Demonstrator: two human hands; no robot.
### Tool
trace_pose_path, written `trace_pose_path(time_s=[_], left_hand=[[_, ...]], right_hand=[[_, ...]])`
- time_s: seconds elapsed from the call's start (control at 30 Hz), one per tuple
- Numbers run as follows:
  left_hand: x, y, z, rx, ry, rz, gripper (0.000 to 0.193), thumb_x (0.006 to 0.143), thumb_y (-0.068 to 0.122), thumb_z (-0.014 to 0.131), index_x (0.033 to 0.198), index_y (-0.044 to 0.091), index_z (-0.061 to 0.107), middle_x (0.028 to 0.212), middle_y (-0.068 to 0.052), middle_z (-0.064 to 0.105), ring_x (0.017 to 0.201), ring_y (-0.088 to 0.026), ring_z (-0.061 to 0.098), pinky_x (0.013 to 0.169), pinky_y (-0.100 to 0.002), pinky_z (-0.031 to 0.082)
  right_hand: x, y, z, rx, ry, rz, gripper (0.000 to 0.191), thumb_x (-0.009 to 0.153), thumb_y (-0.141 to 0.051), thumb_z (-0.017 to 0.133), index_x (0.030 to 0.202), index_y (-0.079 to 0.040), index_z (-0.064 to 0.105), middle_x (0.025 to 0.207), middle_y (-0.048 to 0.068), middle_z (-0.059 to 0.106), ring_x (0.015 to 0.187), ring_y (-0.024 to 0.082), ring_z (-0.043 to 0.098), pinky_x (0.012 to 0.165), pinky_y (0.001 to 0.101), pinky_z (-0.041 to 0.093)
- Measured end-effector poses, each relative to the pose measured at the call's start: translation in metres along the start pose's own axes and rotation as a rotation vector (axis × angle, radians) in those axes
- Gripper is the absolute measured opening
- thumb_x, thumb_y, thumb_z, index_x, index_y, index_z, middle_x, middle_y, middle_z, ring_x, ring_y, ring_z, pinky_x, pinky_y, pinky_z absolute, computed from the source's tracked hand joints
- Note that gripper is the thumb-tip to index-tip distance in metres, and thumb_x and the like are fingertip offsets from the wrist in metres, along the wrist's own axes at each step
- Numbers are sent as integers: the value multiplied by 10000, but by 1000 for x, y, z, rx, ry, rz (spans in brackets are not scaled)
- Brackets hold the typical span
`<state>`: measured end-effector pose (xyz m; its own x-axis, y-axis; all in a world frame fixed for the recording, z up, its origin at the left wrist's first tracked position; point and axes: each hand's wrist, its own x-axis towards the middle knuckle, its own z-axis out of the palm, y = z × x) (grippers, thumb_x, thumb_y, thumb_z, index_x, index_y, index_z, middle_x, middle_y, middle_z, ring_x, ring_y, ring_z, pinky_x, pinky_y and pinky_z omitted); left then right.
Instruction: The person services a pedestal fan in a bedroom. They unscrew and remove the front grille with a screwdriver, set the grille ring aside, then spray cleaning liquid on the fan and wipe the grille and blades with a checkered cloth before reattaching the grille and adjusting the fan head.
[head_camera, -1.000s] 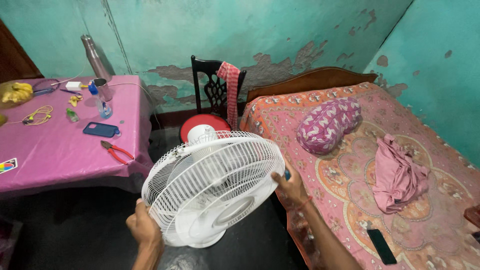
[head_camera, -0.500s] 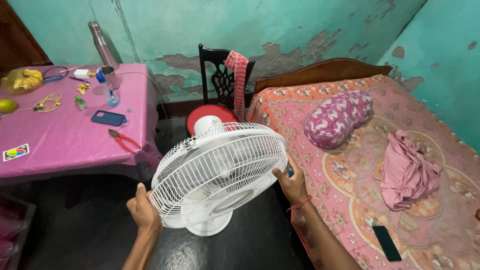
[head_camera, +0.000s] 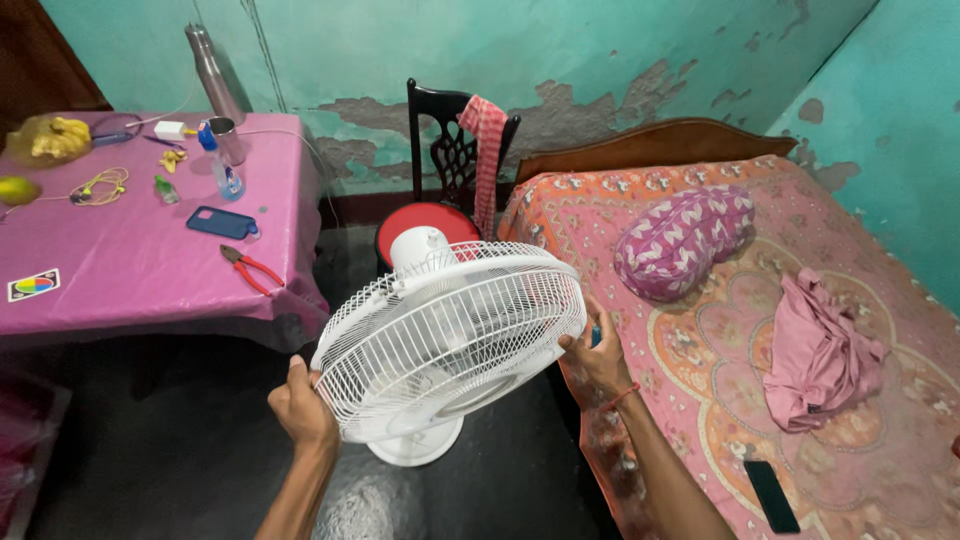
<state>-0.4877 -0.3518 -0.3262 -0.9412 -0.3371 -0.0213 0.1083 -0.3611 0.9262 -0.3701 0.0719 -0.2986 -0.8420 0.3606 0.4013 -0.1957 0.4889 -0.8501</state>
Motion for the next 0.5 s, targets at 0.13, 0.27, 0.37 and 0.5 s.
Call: trace_pose_path(time_s=[0.13,0.27,0.37,0.5], left_hand=[[-6,9,2,-23,32,-27,570,1079,281,541,571,36,465,549,21,476,460,-67,386,444,-307,261],[-14,18,14,120,79,112,546,1043,202,620,555,-8,495,549,17,470,495,-52,375,463,-307,258],[-21,29,24,175,105,183,533,1035,173,672,569,-34,519,564,29,454,527,-42,355,484,-299,241],[-32,42,32,144,175,239,406,1003,149,672,643,-36,643,568,46,542,524,-22,420,500,-253,298]], right_hand=[[12,8,-3,196,-129,76,1179,775,-471,854,1610,16,179,1572,154,404,1363,169,453,1044,285,431],[21,11,-8,163,-173,147,1200,753,-468,853,1634,-7,181,1499,105,502,1096,107,540,912,249,458],[24,18,-10,151,-173,183,1199,736,-466,855,1632,-12,199,1449,78,543,918,84,531,829,238,458],[26,29,-9,105,-132,205,1188,696,-445,865,1610,-14,239,1462,70,552,803,62,472,669,233,412]])
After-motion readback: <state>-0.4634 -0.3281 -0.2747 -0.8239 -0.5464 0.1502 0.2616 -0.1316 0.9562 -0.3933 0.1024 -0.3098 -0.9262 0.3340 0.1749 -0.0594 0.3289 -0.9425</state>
